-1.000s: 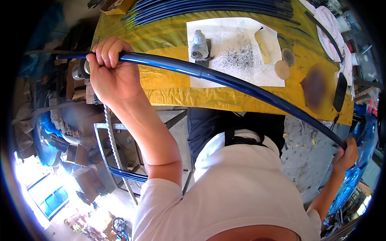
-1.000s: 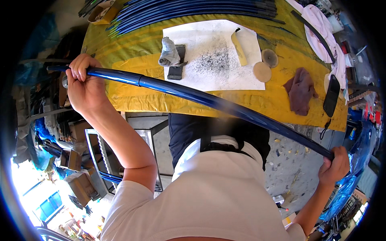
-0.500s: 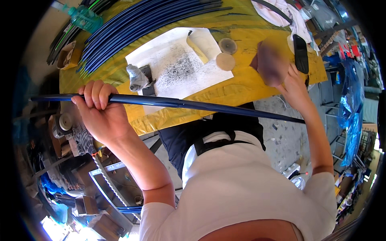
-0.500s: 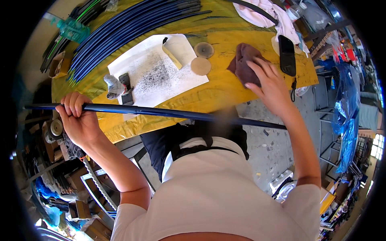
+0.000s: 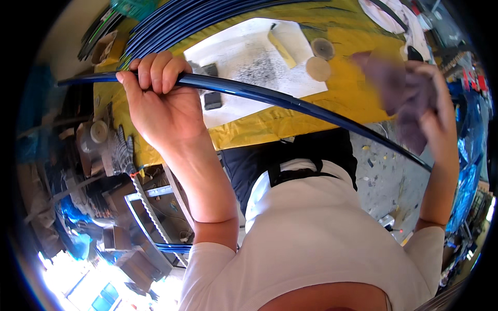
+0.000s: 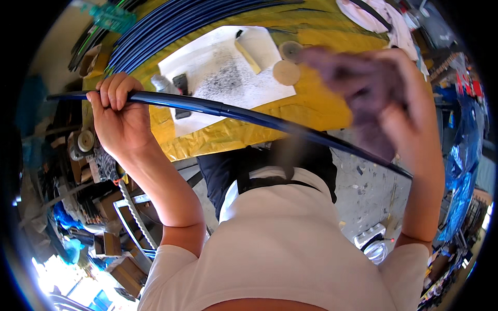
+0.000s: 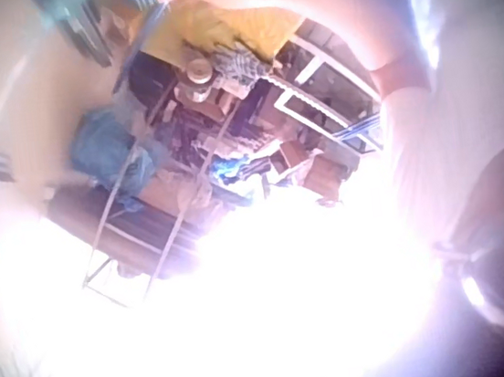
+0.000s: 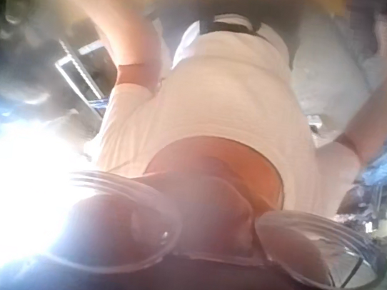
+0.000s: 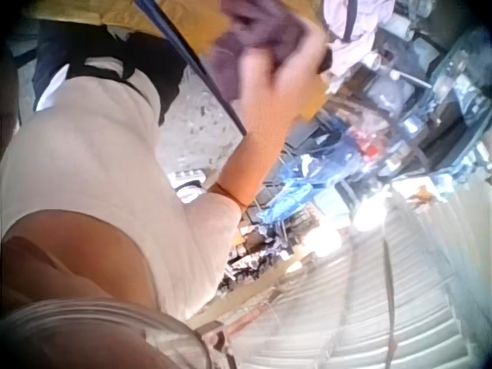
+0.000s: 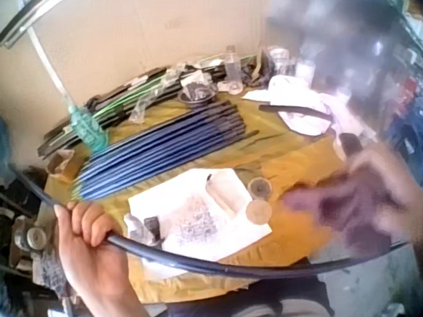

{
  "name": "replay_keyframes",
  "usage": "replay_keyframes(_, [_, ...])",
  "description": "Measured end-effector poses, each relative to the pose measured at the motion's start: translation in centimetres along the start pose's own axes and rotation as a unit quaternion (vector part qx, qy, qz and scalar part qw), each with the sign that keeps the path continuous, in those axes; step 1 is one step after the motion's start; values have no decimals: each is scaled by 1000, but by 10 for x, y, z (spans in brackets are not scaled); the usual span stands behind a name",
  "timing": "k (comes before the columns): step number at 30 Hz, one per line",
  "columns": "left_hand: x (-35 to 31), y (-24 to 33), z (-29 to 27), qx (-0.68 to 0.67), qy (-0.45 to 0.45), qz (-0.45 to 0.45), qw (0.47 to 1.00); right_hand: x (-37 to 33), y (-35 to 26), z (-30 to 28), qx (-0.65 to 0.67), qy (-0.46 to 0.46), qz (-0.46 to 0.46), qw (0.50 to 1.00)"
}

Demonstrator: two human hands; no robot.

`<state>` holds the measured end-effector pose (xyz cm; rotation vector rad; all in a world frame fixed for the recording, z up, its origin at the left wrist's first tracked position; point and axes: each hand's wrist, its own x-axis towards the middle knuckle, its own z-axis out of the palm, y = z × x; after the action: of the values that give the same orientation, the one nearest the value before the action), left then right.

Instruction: The person repeatedly sands and wipes long, thin blue rods using a small yellow abrasive block and a brown cloth. They handle the rods one at a time, rubbing the surface and then wiping it clean before moving to the next rod.

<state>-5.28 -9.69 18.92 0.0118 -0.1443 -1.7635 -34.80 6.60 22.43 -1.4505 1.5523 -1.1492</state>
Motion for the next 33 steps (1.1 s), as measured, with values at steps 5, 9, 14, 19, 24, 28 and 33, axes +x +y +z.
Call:
replay_keyframes(5, [0, -26, 7, -9, -15, -5, 1000, 5, -27, 66, -352, -142, -61, 923])
replay_keyframes(9, [2, -21, 14, 4, -45, -4, 999, 13, -26, 86, -358, -91, -53, 928])
replay_keyframes(14, [12, 34, 8, -8, -22, 14, 1000, -3, -29, 63, -386, -115, -24, 915])
replay_keyframes(19, [12, 43, 9, -22, -2, 7, 1000, -26, -22, 29, -341, -117, 31, 932])
replay_keyframes(24, [10, 23, 11, -65, -26, -13, 997, -16, -38, 36, -339, -81, -61, 935])
replay_keyframes(28, [-6, -1, 15, -53, -48, -13, 997, 7, -44, 61, -284, -141, -55, 947])
replay_keyframes(33, [-6, 9, 27, -30, -62, -40, 997, 12, -37, 60, -150, -187, -23, 971])
